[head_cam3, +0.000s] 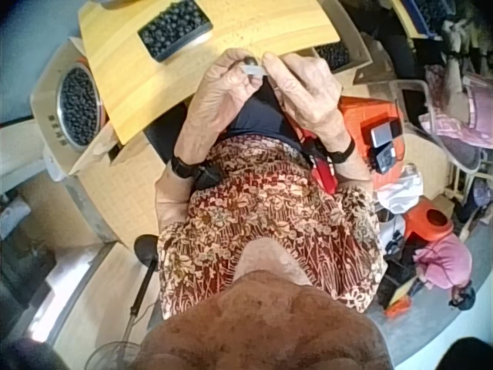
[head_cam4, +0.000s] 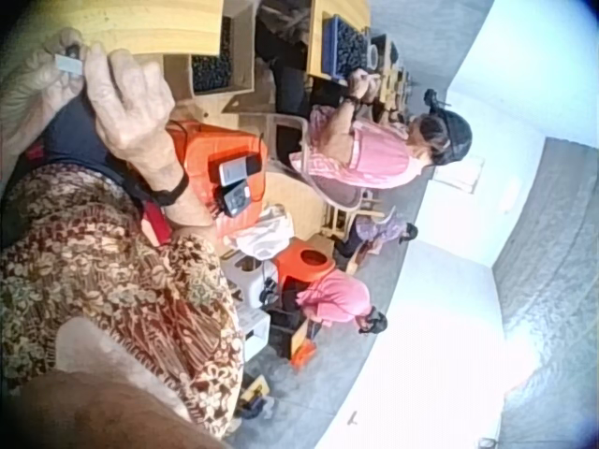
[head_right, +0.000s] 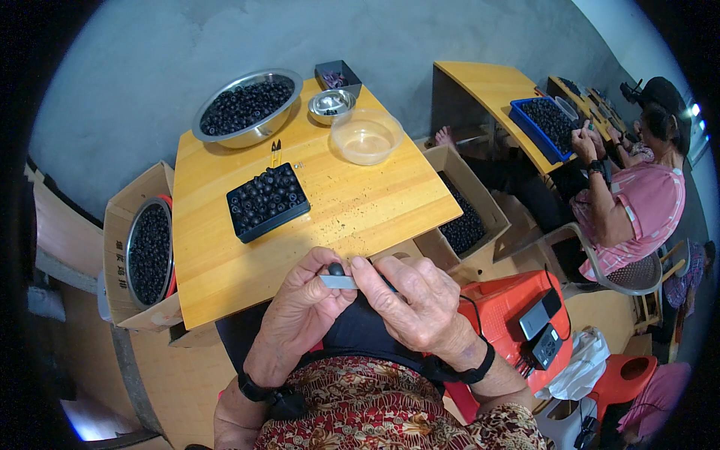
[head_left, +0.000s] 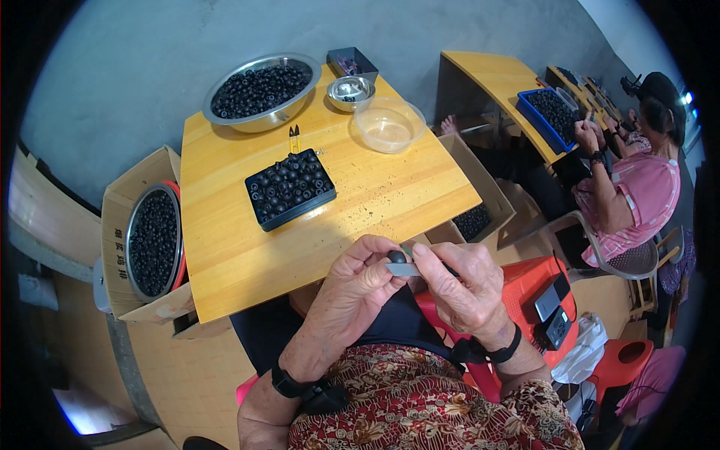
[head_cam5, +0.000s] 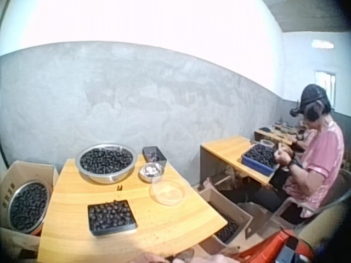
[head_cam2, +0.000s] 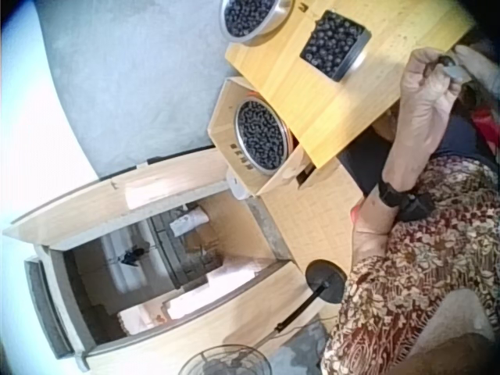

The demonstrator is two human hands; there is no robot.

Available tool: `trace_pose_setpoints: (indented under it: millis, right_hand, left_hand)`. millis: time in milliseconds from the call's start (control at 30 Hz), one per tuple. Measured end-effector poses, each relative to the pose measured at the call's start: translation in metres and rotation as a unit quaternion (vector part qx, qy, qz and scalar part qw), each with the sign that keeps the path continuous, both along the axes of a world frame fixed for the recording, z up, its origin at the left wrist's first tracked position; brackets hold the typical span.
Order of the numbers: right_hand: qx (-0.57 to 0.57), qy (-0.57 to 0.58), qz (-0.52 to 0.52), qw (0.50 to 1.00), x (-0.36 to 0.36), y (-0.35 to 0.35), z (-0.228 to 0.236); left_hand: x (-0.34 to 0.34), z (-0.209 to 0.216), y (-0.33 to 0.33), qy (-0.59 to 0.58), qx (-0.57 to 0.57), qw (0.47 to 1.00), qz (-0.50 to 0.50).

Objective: Assembling small black rubber components by hand and using a tool, then placing them into a tray.

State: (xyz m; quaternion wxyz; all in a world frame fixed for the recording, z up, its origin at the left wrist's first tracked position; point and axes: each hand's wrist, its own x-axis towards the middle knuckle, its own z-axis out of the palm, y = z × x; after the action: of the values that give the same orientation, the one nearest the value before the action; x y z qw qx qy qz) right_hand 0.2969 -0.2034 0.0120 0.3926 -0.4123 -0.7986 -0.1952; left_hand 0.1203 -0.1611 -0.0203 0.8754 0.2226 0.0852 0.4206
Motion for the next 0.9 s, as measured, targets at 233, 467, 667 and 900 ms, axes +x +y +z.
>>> trace_pose_setpoints:
  millis: [233, 467, 667, 900]
  right_hand:
    - [-0.005, -0.014, -0.012, 1.0, 0.003, -0.001, 0.001]
    - [-0.006, -0.013, -0.025, 1.0, 0.004, 0.002, -0.001]
    - [-0.038, 0.081, 0.003, 0.996, 0.01, 0.005, -0.006]
    - [-0.076, 0.113, 0.058, 0.989, -0.009, -0.004, 0.008]
  left_hand:
    - [0.001, -0.002, 0.0, -0.005, -0.023, 1.0, -0.01]
    - [0.002, -0.004, 0.0, -0.004, 0.001, 1.0, -0.016]
    - [0.002, -0.01, 0.006, -0.021, 0.042, 0.999, -0.024]
    - [0.007, -0.005, 0.0, 0.002, 0.002, 1.0, 0.007]
